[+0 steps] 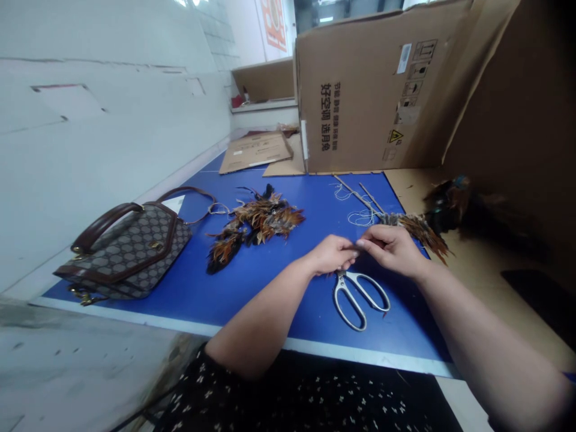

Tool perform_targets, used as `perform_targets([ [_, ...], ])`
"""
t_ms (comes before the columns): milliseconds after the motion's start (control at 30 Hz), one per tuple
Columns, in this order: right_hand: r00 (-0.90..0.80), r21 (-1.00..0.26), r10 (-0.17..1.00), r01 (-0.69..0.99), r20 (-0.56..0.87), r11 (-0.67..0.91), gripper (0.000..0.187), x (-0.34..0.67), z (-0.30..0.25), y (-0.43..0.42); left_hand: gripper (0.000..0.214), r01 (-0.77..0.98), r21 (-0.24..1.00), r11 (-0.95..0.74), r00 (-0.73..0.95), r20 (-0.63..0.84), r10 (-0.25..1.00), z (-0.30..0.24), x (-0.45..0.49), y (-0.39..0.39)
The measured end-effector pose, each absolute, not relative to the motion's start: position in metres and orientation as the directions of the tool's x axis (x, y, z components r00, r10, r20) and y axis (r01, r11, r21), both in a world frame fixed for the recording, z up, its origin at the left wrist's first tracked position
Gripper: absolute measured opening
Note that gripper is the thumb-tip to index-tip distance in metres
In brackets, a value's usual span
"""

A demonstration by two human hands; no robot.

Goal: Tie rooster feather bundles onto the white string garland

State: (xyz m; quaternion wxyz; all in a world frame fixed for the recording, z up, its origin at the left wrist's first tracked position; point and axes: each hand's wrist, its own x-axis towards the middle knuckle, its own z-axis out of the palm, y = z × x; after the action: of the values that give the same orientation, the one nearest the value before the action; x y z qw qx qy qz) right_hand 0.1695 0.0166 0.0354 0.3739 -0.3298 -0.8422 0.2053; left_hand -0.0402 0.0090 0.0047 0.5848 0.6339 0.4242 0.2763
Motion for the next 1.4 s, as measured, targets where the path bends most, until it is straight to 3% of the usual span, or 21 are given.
perform_targets([
  [167,-0.468,-0.712,0.788,0.383,0.4,0.589,0.034,0.17,0.027,0.024,0.03,0.192,0.977,-0.091,0.581,-0.038,0.813,0.015,-0.039,0.001],
  [300,-0.407,-0.785,0.834,0.34,0.374,0.518,0.039,0.172,0.027,0.027,0.032,0.002,0.999,-0.053,0.479,0.046,0.877,0.021,-0.039,0.002],
  [567,-0.433,-0.631,0.753,0.415,0.496,0.655,0.035,0.166,0.03,0.02,0.031,-0.088,0.994,-0.07,0.233,0.089,0.968,0.017,-0.035,0.009],
  [667,-0.477,-0.576,0.718,0.432,0.507,0.694,0.031,0.164,0.03,0.018,0.029,-0.034,0.996,-0.088,0.176,0.092,0.98,0.011,-0.033,0.012],
  [800,-0.518,-0.535,0.687,0.435,0.51,0.725,0.027,0.163,0.03,0.017,0.022,0.164,0.968,-0.192,0.149,0.168,0.974,0.005,-0.034,0.015],
  [967,-0.601,-0.437,0.645,0.476,0.472,0.763,0.023,0.168,0.031,0.018,0.02,0.413,0.798,-0.438,0.318,0.324,0.891,0.007,-0.037,0.015],
  [1067,-0.608,-0.424,0.649,0.493,0.457,0.76,0.022,0.171,0.031,0.02,0.022,0.453,0.742,-0.494,0.419,0.312,0.853,0.007,-0.036,0.014],
  [1233,-0.561,-0.57,0.706,0.436,0.433,0.696,0.029,0.173,0.03,0.025,0.018,0.334,0.81,-0.482,0.544,0.252,0.8,0.009,-0.036,0.011],
  [1400,-0.457,-0.763,0.8,0.327,0.389,0.558,0.035,0.171,0.029,0.026,0.019,0.078,0.96,-0.269,0.496,0.197,0.846,0.013,-0.039,0.008],
])
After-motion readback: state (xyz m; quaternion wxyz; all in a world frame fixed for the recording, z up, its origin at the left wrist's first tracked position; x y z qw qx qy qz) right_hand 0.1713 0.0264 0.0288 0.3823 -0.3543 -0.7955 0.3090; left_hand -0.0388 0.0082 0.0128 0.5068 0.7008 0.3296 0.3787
